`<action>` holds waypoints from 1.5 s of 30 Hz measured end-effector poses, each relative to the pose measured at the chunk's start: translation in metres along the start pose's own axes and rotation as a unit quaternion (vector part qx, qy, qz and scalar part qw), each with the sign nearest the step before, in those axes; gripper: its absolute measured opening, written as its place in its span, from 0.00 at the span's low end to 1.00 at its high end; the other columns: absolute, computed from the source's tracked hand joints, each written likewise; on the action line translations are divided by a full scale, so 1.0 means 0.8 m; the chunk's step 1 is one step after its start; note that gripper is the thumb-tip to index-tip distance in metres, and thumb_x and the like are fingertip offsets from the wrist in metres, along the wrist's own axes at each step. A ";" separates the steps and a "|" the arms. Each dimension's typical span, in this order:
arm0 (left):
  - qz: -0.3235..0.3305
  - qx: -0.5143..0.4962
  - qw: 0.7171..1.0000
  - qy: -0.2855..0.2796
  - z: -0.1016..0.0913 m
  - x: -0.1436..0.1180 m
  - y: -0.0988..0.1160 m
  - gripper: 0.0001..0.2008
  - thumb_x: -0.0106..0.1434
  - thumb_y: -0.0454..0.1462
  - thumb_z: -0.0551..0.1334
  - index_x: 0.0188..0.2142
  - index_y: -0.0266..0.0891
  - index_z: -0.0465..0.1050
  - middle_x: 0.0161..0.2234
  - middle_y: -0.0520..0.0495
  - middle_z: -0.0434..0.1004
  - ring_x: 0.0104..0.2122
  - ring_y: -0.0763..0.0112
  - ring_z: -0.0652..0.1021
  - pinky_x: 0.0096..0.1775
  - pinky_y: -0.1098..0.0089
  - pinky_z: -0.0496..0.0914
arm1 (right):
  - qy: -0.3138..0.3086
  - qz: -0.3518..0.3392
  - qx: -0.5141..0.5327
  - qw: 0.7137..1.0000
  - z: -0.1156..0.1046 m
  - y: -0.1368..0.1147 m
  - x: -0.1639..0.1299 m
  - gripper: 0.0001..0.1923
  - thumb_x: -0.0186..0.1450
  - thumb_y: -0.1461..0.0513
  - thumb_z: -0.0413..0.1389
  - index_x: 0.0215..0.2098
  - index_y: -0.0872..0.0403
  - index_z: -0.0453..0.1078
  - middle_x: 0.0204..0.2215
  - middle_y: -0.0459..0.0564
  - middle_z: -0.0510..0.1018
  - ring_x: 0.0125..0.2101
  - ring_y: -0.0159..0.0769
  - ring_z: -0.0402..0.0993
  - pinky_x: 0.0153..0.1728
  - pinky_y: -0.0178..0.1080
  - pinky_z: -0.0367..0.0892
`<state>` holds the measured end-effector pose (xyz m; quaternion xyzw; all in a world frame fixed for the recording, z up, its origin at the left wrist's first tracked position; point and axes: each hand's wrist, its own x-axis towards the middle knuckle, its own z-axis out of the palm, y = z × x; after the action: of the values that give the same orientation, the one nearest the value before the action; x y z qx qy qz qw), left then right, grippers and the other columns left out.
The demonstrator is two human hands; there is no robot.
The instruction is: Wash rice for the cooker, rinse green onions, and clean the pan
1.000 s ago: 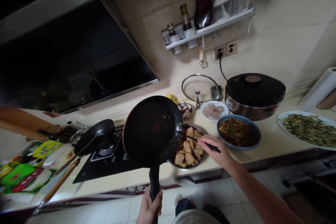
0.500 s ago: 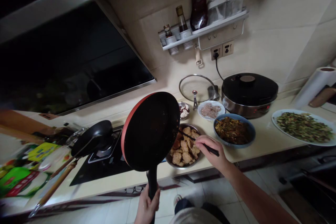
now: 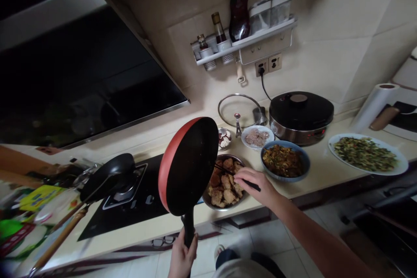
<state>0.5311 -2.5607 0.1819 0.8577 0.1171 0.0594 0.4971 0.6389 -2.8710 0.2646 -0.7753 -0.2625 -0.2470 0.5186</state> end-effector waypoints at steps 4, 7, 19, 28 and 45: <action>0.016 0.015 1.000 0.003 0.005 -0.001 -0.003 0.29 0.55 0.59 0.60 0.39 0.34 0.70 0.11 0.57 0.59 0.11 0.74 0.61 0.16 0.74 0.51 | 0.018 -0.007 -0.005 1.000 0.002 -0.004 0.002 0.08 0.65 0.63 0.55 0.40 0.50 0.76 0.36 0.52 0.80 0.39 0.37 0.77 0.41 0.39 0.74; 0.009 0.012 1.000 -0.003 0.005 0.002 -0.004 0.30 0.53 0.59 0.61 0.41 0.35 0.70 0.12 0.57 0.60 0.11 0.73 0.62 0.16 0.74 0.53 | -0.002 -0.001 0.009 1.000 0.005 -0.007 -0.002 0.07 0.65 0.63 0.55 0.38 0.50 0.76 0.35 0.51 0.80 0.37 0.36 0.77 0.41 0.37 0.74; -0.012 0.028 0.997 -0.064 -0.006 0.005 0.000 0.27 0.56 0.56 0.60 0.41 0.35 0.70 0.13 0.57 0.60 0.13 0.75 0.60 0.17 0.75 0.54 | 0.093 0.135 0.060 0.985 0.045 -0.013 -0.065 0.08 0.64 0.61 0.55 0.34 0.52 0.76 0.31 0.51 0.81 0.32 0.38 0.79 0.35 0.36 0.77; -0.126 -0.113 0.982 -0.078 -0.041 -0.017 0.013 0.24 0.52 0.55 0.65 0.36 0.38 0.65 0.14 0.58 0.62 0.13 0.76 0.64 0.17 0.75 0.60 | 0.222 0.303 0.058 0.925 -0.038 0.013 -0.114 0.06 0.61 0.56 0.59 0.33 0.50 0.74 0.30 0.48 0.81 0.32 0.43 0.80 0.36 0.41 0.78; -0.245 -0.573 0.773 -0.122 -0.110 -0.094 0.041 0.10 0.58 0.39 0.66 0.33 0.43 0.65 0.16 0.64 0.45 0.10 0.89 0.43 0.10 0.83 0.56 | 0.098 0.411 0.132 0.897 -0.083 0.030 -0.092 0.13 0.53 0.50 0.64 0.26 0.50 0.73 0.25 0.46 0.79 0.25 0.41 0.79 0.29 0.39 0.79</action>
<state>0.4435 -2.5218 0.2553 0.3565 0.2055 -0.1137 0.9043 0.5934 -2.9522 0.2228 -0.7102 0.1016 -0.0497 0.6948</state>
